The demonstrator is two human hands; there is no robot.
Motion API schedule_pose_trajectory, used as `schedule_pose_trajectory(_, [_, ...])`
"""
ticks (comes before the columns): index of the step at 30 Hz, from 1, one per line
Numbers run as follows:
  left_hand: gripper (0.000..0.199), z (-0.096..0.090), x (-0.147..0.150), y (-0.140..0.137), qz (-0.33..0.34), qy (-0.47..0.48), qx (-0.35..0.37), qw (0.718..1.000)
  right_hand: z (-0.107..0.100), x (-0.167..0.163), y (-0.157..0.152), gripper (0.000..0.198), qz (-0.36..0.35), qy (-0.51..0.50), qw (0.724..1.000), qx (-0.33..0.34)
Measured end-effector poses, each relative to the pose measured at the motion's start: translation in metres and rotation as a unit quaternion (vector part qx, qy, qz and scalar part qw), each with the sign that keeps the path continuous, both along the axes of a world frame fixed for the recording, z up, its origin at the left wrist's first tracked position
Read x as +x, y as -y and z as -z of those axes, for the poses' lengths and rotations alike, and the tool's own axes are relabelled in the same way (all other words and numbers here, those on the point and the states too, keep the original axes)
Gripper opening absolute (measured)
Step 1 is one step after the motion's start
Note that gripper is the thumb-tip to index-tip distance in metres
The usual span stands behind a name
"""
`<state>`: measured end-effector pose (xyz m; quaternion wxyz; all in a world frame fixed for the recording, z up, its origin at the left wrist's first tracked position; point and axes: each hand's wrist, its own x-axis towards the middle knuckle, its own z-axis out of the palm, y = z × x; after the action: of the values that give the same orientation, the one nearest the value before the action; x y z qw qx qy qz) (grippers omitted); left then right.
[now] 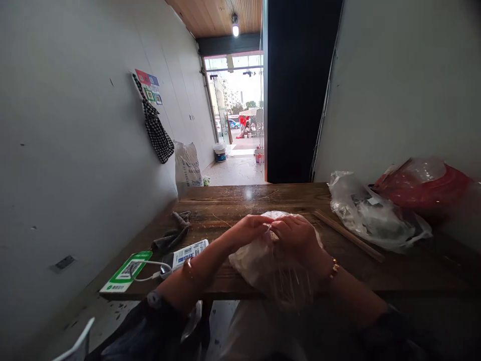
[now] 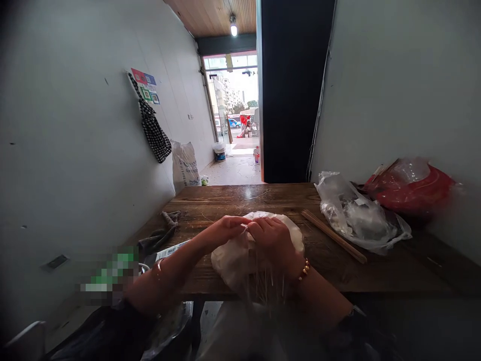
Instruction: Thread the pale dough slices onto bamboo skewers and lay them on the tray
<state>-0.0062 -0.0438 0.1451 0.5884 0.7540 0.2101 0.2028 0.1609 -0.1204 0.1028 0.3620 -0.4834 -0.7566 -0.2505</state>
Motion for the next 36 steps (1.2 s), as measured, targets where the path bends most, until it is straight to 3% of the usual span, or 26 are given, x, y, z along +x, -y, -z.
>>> schedule_pose_trajectory(3, [0.018, 0.001, 0.004, -0.006, 0.02, -0.039, 0.123, 0.991, -0.002, 0.003, 0.001, 0.021, -0.004, -0.004, 1.0, 0.01])
schedule_pose_trajectory(5, [0.021, -0.001, 0.005, -0.004, -0.021, -0.071, 0.272, 0.959, -0.006, 0.006, 0.004, 0.024, 0.011, 0.004, 1.0, 0.021])
schedule_pose_trajectory(6, [0.022, -0.002, 0.004, -0.002, -0.046, -0.082, 0.363, 0.927, -0.009, 0.007, 0.006, 0.026, 0.023, 0.012, 0.999, 0.027])
schedule_pose_trajectory(8, [0.021, -0.006, 0.0, 0.005, -0.064, -0.098, 0.539, 0.834, -0.017, 0.008, 0.012, 0.03, 0.047, 0.037, 0.998, 0.031])
schedule_pose_trajectory(11, [0.02, -0.01, -0.01, 0.014, -0.031, -0.131, 0.701, 0.7, -0.027, 0.008, 0.022, 0.036, 0.055, 0.065, 0.996, -0.004])
schedule_pose_trajectory(13, [0.019, -0.007, -0.017, 0.017, -0.018, -0.149, 0.735, 0.661, -0.027, 0.009, 0.029, 0.038, 0.042, 0.056, 0.997, -0.04])
schedule_pose_trajectory(15, [0.019, 0.0, -0.024, 0.016, -0.021, -0.164, 0.739, 0.654, -0.017, 0.011, 0.039, 0.04, 0.027, 0.019, 0.997, -0.07])
schedule_pose_trajectory(22, [0.023, 0.045, -0.045, 0.006, -0.041, -0.196, 0.696, 0.689, 0.065, 0.018, 0.085, 0.043, 0.024, -0.186, 0.966, -0.177])
schedule_pose_trajectory(25, [0.028, 0.049, -0.045, 0.007, -0.063, -0.194, 0.669, 0.714, 0.083, 0.02, 0.087, 0.044, 0.041, -0.247, 0.952, -0.178])
schedule_pose_trajectory(27, [0.031, 0.044, -0.041, 0.013, -0.086, -0.176, 0.627, 0.754, 0.085, 0.021, 0.082, 0.044, 0.041, -0.28, 0.942, -0.181])
schedule_pose_trajectory(29, [0.03, 0.035, -0.035, 0.023, -0.083, -0.126, 0.554, 0.818, 0.085, 0.02, 0.075, 0.044, 0.031, -0.31, 0.93, -0.198])
schedule_pose_trajectory(32, [0.027, 0.021, -0.023, 0.041, 0.004, -0.052, 0.405, 0.913, 0.087, 0.019, 0.069, 0.046, 0.03, -0.339, 0.915, -0.217])
schedule_pose_trajectory(34, [0.027, 0.016, -0.014, 0.05, 0.063, -0.056, 0.306, 0.948, 0.091, 0.017, 0.068, 0.046, 0.039, -0.346, 0.913, -0.214])
schedule_pose_trajectory(36, [0.032, 0.016, -0.004, 0.054, 0.089, -0.079, 0.237, 0.964, 0.095, 0.017, 0.067, 0.045, 0.044, -0.348, 0.914, -0.206])
